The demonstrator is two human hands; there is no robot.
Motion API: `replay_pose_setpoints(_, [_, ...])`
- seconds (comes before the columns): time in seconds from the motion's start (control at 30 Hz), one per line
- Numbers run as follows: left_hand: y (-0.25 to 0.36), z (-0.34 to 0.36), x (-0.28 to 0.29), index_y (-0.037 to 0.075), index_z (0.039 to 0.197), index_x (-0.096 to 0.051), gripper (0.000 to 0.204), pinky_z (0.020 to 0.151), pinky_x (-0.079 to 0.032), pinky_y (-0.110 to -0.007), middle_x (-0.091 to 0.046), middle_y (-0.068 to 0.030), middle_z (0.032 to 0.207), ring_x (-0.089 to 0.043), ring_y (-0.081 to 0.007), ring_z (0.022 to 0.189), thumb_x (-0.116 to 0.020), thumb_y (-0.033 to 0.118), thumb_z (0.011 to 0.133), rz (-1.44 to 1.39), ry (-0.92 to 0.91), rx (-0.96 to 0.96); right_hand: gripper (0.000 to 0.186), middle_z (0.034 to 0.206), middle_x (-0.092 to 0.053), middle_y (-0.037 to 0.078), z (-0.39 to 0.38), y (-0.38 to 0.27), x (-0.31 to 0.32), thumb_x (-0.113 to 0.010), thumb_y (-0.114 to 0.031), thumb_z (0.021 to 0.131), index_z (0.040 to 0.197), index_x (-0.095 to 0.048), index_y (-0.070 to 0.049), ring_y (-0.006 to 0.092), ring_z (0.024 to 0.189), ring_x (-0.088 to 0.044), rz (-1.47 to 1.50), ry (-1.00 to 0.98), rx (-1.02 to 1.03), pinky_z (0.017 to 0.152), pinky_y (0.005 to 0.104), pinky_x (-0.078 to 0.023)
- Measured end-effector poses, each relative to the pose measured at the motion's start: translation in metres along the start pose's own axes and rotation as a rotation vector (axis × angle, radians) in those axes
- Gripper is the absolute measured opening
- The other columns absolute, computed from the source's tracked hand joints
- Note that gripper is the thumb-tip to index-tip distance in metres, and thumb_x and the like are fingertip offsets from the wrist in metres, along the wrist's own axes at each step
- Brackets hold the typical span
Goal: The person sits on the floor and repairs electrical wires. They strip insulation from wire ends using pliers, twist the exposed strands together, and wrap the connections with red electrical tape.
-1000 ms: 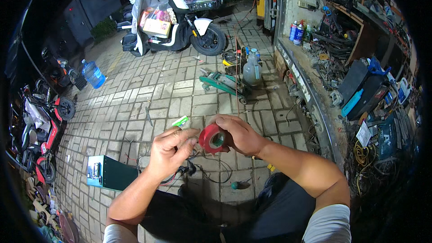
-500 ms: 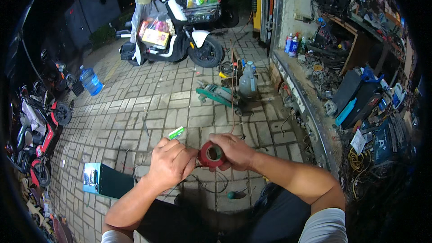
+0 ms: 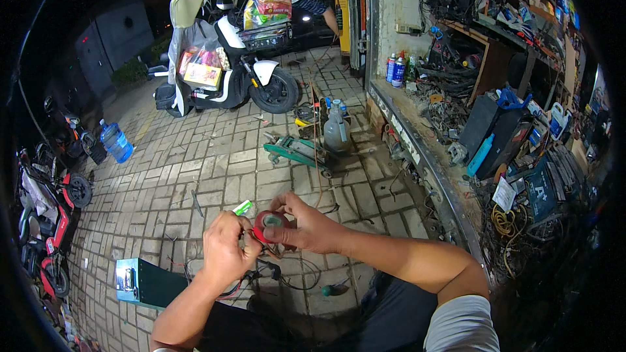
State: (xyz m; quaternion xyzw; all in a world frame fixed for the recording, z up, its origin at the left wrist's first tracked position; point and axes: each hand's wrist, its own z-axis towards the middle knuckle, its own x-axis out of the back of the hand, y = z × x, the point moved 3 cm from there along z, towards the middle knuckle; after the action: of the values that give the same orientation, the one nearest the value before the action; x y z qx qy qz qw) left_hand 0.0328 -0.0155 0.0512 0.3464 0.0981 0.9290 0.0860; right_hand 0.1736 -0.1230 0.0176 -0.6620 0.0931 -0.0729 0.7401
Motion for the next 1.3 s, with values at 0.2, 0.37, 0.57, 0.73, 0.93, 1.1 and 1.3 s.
replay_pose_setpoints(0.2, [-0.011, -0.007, -0.007, 0.001, 0.078, -0.049, 0.007, 0.058, -0.044, -0.032, -0.052, -0.0107, 0.069, -0.052, -0.0226, 0.061, -0.052, -0.002, 0.073, -0.235, -0.121, 0.274, 0.056, 0.104, -0.054, 0.011, 0.001, -0.004, 0.001, -0.072, -0.036, 0.082, 0.117, -0.045, -0.002, 0.0127, 0.092, -0.057, -0.246, -0.073, 0.094, 0.078, 0.0285, -0.048])
replay_pose_setpoints(0.37, [-0.014, -0.008, -0.010, 0.004, 0.083, -0.049, 0.008, 0.060, -0.036, -0.023, -0.046, 0.0032, 0.074, -0.039, -0.0054, 0.069, -0.044, -0.002, 0.082, -0.802, -0.331, 0.674, 0.035, 0.123, -0.051, 0.008, 0.002, -0.007, 0.005, -0.067, -0.034, 0.086, 0.102, -0.064, -0.002, 0.0166, 0.104, -0.053, -0.199, -0.201, 0.071, 0.090, 0.0326, -0.042])
replay_pose_setpoints(0.57, [-0.028, -0.012, -0.016, 0.003, 0.085, -0.052, 0.009, 0.062, -0.036, -0.022, -0.048, 0.0014, 0.073, -0.042, -0.0069, 0.067, -0.044, 0.001, 0.085, -1.107, -0.311, 0.780, 0.034, 0.131, -0.046, 0.008, 0.006, -0.001, 0.001, -0.068, -0.027, 0.086, 0.108, -0.065, -0.001, 0.0174, 0.109, -0.051, 0.131, -0.264, -0.070, 0.091, 0.0316, -0.042])
replay_pose_setpoints(0.73, [-0.033, -0.012, -0.020, 0.002, 0.087, -0.054, 0.010, 0.060, -0.036, -0.023, -0.049, -0.0001, 0.071, -0.043, -0.0088, 0.064, -0.045, 0.001, 0.084, -1.329, -0.246, 0.950, 0.032, 0.129, -0.048, 0.006, 0.008, 0.004, 0.004, -0.065, -0.024, 0.088, 0.109, -0.064, 0.000, 0.0163, 0.106, -0.052, 0.155, -0.267, -0.021, 0.089, 0.0318, -0.043])
replay_pose_setpoints(0.93, [-0.049, -0.013, -0.011, 0.000, 0.099, -0.057, 0.013, 0.060, -0.033, -0.021, -0.048, 0.0013, 0.073, -0.039, -0.0081, 0.064, -0.048, 0.003, 0.090, -1.257, -0.303, 0.923, 0.034, 0.119, -0.057, 0.008, 0.005, 0.005, 0.011, -0.060, -0.019, 0.091, 0.119, -0.057, 0.001, 0.0170, 0.108, -0.054, 0.424, 0.007, 0.005, 0.092, 0.0321, -0.043])
replay_pose_setpoints(1.1, [-0.050, -0.006, 0.009, 0.001, 0.104, -0.056, 0.017, 0.058, -0.033, -0.020, -0.050, 0.0015, 0.078, -0.040, -0.0051, 0.066, -0.049, -0.004, 0.089, -0.929, -0.293, 0.819, 0.033, 0.121, -0.057, 0.014, -0.026, 0.021, -0.027, -0.055, -0.020, 0.093, 0.119, -0.055, 0.000, 0.0240, 0.111, -0.055, 0.853, -0.031, -0.184, 0.096, 0.0379, -0.042])
replay_pose_setpoints(1.3, [-0.024, -0.003, 0.036, 0.000, 0.104, -0.053, 0.019, 0.065, -0.039, -0.020, -0.054, 0.0006, 0.079, -0.047, -0.0065, 0.070, -0.059, -0.004, 0.086, -0.938, -0.363, 0.728, 0.023, 0.118, -0.056, 0.002, -0.024, 0.077, -0.126, -0.052, -0.013, 0.093, 0.116, -0.056, -0.010, 0.0139, 0.113, -0.049, 1.187, 0.151, -0.145, 0.102, 0.0360, -0.033])
